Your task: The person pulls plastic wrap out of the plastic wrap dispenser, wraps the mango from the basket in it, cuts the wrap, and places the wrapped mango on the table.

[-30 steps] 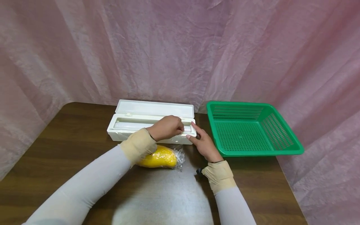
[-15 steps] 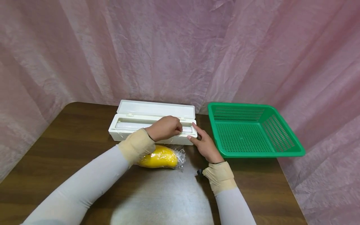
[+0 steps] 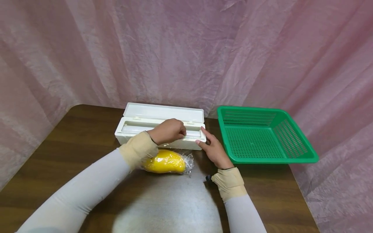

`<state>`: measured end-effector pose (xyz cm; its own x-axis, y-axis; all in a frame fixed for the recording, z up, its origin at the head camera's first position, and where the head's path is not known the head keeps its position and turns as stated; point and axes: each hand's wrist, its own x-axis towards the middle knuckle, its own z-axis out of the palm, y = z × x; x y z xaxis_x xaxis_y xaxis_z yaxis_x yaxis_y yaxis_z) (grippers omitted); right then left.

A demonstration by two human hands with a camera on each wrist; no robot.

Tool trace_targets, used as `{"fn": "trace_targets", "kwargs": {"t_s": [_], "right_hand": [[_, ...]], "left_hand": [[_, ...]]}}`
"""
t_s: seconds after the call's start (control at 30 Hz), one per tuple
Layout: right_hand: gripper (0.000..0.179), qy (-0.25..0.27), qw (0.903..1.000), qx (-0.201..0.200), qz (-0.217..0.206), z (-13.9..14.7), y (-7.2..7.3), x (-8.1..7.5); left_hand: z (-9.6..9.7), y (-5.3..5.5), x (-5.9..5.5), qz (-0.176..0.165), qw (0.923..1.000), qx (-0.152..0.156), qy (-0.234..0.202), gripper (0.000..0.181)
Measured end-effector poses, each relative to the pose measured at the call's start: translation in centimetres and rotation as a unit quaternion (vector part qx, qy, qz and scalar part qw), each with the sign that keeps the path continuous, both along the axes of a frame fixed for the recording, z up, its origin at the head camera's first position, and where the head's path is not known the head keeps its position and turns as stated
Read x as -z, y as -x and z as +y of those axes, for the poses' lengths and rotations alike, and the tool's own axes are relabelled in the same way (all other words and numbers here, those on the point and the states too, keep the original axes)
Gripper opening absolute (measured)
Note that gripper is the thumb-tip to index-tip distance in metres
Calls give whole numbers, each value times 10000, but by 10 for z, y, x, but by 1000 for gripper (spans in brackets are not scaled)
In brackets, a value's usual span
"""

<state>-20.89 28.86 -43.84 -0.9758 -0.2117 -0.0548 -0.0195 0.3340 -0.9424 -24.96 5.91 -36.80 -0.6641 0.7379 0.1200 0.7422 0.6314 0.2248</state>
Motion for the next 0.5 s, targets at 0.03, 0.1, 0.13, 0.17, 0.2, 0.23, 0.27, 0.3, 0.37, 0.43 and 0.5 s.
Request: {"fn": "trace_targets", "kwargs": {"t_s": [0.03,0.1,0.13,0.17,0.2,0.23,0.27,0.3,0.37,0.43,0.5], "right_hand": [[68,-14,10000,-5,2,0,0,0],[67,-40,10000,-3,-1,1,1,1],[67,-50,10000,-7,-3,1,1,1],[68,-56,10000,-14,-5,2,1,1],[67,-54,10000,-10,-13,2,1,1],[68,-59,10000,-12,-9,2,1,1],[68,-62,10000,-12,-10,2,1,1],[68,-73,10000,-17,-9,2,1,1],[68,-81,10000,-14,-16,2,1,1],[68,-97,9999,-12,-30,1,1,1],[68,-107,9999,-8,-33,1,1,1]], "left_hand": [[-1,0,0,-10,10000,-1,-2,12],[-2,0,-1,-26,10000,-15,16,13],[-3,0,-1,-30,10000,-24,33,13],[-4,0,-1,-37,10000,-36,43,13],[-5,1,-1,-41,10000,-41,45,13],[-6,1,-1,-51,10000,-62,58,13],[-8,1,-1,-66,9999,-79,67,14],[-9,1,-1,-72,9999,-90,67,14],[-11,1,-1,-110,9999,-111,59,15],[-13,1,-2,-131,9998,-126,60,16],[-15,0,-2,-163,9997,-144,63,16]]}}
